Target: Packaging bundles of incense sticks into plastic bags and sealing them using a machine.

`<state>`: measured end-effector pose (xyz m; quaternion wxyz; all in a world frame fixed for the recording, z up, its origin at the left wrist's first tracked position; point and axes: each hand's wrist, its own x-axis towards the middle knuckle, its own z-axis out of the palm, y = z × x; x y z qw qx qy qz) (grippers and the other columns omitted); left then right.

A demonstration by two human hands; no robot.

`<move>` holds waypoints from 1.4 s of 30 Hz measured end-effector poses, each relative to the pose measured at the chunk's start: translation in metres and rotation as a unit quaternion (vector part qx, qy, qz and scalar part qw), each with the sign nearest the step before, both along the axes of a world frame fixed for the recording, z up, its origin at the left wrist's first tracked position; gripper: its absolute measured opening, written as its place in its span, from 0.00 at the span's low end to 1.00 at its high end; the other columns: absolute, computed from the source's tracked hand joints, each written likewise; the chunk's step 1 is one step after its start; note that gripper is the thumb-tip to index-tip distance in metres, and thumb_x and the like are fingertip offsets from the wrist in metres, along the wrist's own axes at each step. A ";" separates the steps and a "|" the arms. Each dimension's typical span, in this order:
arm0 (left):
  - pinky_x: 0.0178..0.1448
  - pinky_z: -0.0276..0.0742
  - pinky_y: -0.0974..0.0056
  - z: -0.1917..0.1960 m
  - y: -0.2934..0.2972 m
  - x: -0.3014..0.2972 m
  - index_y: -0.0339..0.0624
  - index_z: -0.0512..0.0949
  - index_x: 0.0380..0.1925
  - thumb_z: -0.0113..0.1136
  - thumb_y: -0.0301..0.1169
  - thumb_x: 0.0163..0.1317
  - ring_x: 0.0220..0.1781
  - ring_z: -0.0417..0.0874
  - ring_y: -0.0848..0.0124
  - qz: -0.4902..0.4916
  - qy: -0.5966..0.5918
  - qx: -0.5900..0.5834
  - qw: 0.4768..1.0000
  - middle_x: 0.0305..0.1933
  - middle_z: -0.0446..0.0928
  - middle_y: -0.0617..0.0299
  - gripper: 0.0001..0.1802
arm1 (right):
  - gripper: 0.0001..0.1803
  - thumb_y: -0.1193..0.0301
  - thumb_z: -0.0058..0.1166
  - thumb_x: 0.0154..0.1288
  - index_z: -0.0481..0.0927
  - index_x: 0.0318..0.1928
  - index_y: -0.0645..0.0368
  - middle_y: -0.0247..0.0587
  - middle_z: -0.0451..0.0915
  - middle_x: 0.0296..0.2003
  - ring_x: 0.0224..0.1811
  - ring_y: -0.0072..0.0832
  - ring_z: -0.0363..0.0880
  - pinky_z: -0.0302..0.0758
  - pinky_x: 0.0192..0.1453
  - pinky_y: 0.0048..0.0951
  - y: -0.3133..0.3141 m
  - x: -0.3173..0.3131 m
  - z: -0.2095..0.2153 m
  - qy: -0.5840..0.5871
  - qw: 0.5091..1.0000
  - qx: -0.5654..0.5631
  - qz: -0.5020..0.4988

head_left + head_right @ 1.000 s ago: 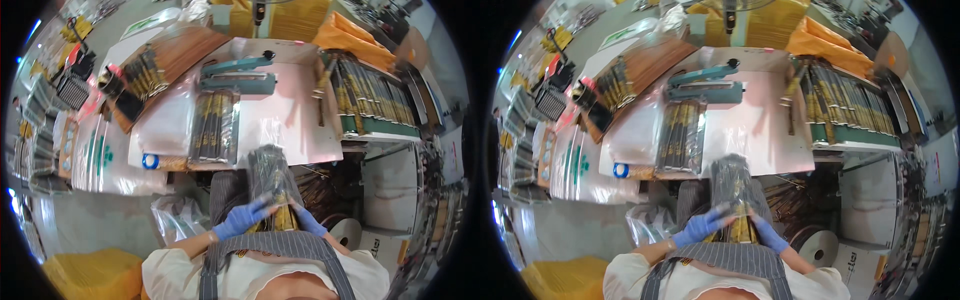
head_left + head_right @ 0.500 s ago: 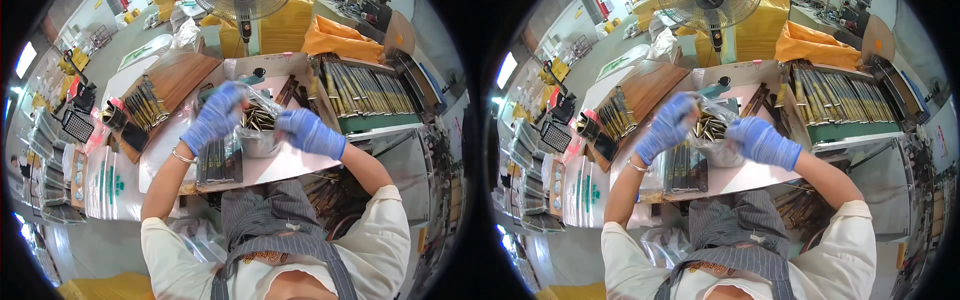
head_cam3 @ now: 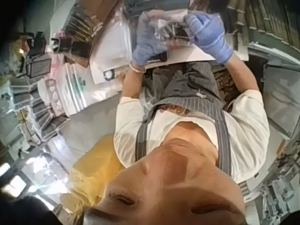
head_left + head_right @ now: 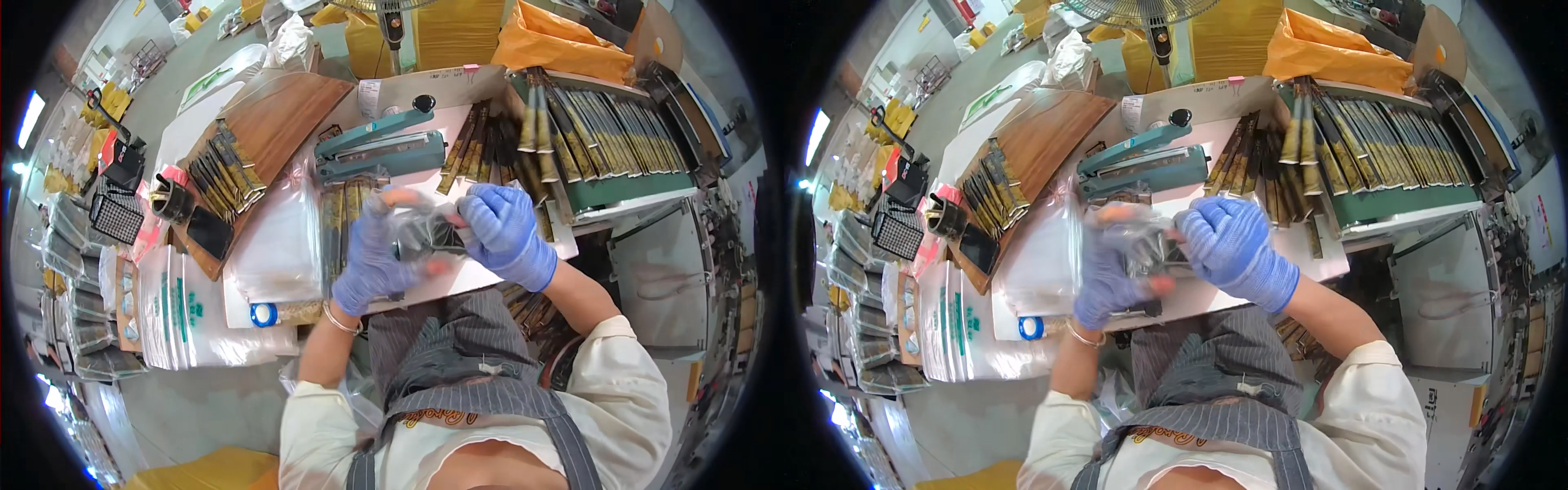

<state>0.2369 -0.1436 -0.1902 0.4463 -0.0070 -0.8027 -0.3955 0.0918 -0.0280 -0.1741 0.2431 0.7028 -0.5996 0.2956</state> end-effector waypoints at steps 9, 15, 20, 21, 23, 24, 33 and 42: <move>0.47 0.75 0.66 -0.158 -0.041 -0.089 0.39 0.75 0.46 0.73 0.25 0.39 0.41 0.78 0.74 -0.085 -0.137 0.511 0.844 0.41 0.79 0.64 0.29 | 0.09 0.66 0.51 0.60 0.72 0.37 0.58 0.50 0.75 0.32 0.36 0.48 0.74 0.71 0.38 0.42 -0.172 -0.129 -0.101 -0.211 0.935 -0.003 -0.284; 0.39 0.74 0.70 -0.174 -0.110 -0.081 0.40 0.79 0.38 0.69 0.32 0.46 0.32 0.78 0.75 -0.015 -0.158 0.601 0.783 0.34 0.79 0.65 0.18 | 0.10 0.67 0.50 0.63 0.74 0.40 0.60 0.44 0.76 0.30 0.32 0.28 0.74 0.72 0.39 0.29 -0.234 -0.066 -0.059 -0.427 0.901 -0.062 0.038; 0.41 0.73 0.71 -0.166 -0.166 -0.020 0.41 0.80 0.36 0.68 0.36 0.46 0.33 0.78 0.74 0.063 -0.245 0.617 0.745 0.34 0.79 0.65 0.17 | 0.08 0.71 0.50 0.62 0.78 0.37 0.62 0.32 0.76 0.26 0.29 0.19 0.72 0.70 0.35 0.22 -0.218 -0.133 -0.153 -0.581 0.812 -0.002 -0.058; 0.46 0.73 0.68 -0.168 -0.172 -0.004 0.39 0.74 0.45 0.69 0.38 0.45 0.40 0.77 0.71 0.052 -0.244 0.559 0.791 0.41 0.77 0.60 0.27 | 0.07 0.72 0.50 0.62 0.78 0.38 0.61 0.31 0.77 0.26 0.29 0.18 0.72 0.70 0.35 0.20 -0.219 -0.127 -0.163 -0.639 0.769 -0.032 -0.024; 0.53 0.71 0.62 -0.183 -0.172 0.015 0.35 0.64 0.56 0.71 0.41 0.43 0.51 0.74 0.62 0.258 -0.228 0.334 0.877 0.52 0.72 0.53 0.42 | 0.07 0.73 0.51 0.62 0.79 0.38 0.61 0.31 0.77 0.26 0.29 0.17 0.73 0.70 0.36 0.19 -0.225 -0.121 -0.180 -0.697 0.715 -0.060 0.011; 0.53 0.71 0.62 -0.174 -0.162 0.020 0.35 0.64 0.56 0.71 0.41 0.43 0.51 0.74 0.62 0.256 -0.237 0.336 0.875 0.52 0.72 0.53 0.42 | 0.07 0.73 0.51 0.63 0.80 0.39 0.61 0.31 0.77 0.26 0.28 0.17 0.73 0.70 0.36 0.18 -0.226 -0.122 -0.178 -0.701 0.710 -0.062 0.008; 0.68 0.54 0.61 -0.201 -0.120 0.052 0.29 0.56 0.61 0.72 0.44 0.42 0.66 0.59 0.58 0.338 -0.298 0.227 0.863 0.63 0.59 0.44 0.51 | 0.07 0.75 0.51 0.62 0.79 0.39 0.60 0.29 0.75 0.24 0.27 0.15 0.71 0.69 0.32 0.17 -0.217 -0.117 -0.182 -0.725 0.681 -0.104 0.017; 0.61 0.64 0.65 -0.194 -0.079 0.059 0.36 0.62 0.59 0.65 0.37 0.51 0.57 0.69 0.68 0.156 -0.176 0.546 0.804 0.57 0.68 0.56 0.37 | 0.52 0.60 0.64 0.51 0.44 0.67 0.67 0.57 0.64 0.57 0.60 0.41 0.63 0.57 0.65 0.34 -0.130 0.018 -0.216 -0.595 0.789 0.111 -0.106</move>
